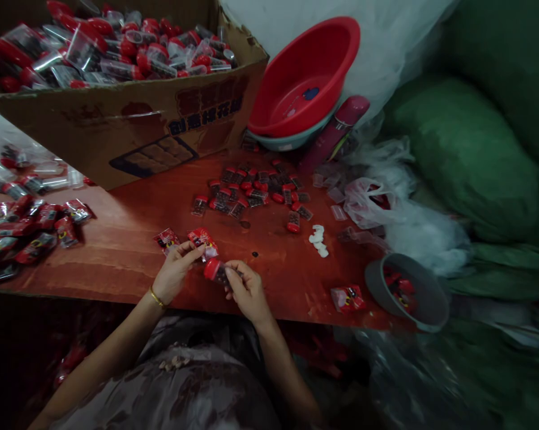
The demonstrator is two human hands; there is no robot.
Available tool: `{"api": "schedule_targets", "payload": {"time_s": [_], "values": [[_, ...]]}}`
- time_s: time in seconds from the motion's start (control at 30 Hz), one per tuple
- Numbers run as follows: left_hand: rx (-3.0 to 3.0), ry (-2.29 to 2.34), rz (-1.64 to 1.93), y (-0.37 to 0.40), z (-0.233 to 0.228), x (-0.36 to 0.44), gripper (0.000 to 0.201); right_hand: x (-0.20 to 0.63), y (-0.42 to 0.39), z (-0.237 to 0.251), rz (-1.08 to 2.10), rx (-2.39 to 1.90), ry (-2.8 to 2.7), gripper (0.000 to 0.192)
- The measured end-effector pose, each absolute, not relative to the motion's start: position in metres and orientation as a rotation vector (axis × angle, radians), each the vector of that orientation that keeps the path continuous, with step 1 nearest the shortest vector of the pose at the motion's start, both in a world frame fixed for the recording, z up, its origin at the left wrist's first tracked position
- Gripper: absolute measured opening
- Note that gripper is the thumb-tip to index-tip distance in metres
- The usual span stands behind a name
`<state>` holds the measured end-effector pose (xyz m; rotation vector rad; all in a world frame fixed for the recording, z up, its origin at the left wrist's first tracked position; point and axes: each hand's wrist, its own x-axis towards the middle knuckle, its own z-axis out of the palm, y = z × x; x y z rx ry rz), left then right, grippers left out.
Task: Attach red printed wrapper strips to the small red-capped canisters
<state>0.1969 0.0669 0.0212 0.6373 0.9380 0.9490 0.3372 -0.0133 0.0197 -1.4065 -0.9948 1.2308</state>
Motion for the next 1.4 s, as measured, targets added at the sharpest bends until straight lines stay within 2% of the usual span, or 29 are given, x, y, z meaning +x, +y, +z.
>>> {"api": "schedule_targets", "payload": {"time_s": [0.2,0.43,0.83,1.1,1.4], "values": [[0.653,0.925,0.933,0.065,0.025,0.197,0.038,0.335,-0.01,0.015,1.219,-1.42,-0.931,0.031],[0.537,0.933,0.921,0.065,0.021,0.195,0.04,0.34,-0.014,0.007,1.414,-1.285,-0.964,0.034],[0.414,0.946,0.792,0.069,0.018,0.18,0.034,0.341,-0.007,0.009,0.514,-1.27,-1.702,0.031],[0.447,0.939,0.879,0.067,0.019,0.177,0.033,0.338,-0.003,0.003,0.396,-1.237,-1.818,0.038],[0.545,0.909,1.005,0.063,0.025,0.185,0.037,0.333,-0.001,-0.001,0.239,-1.232,-1.787,0.033]]}}
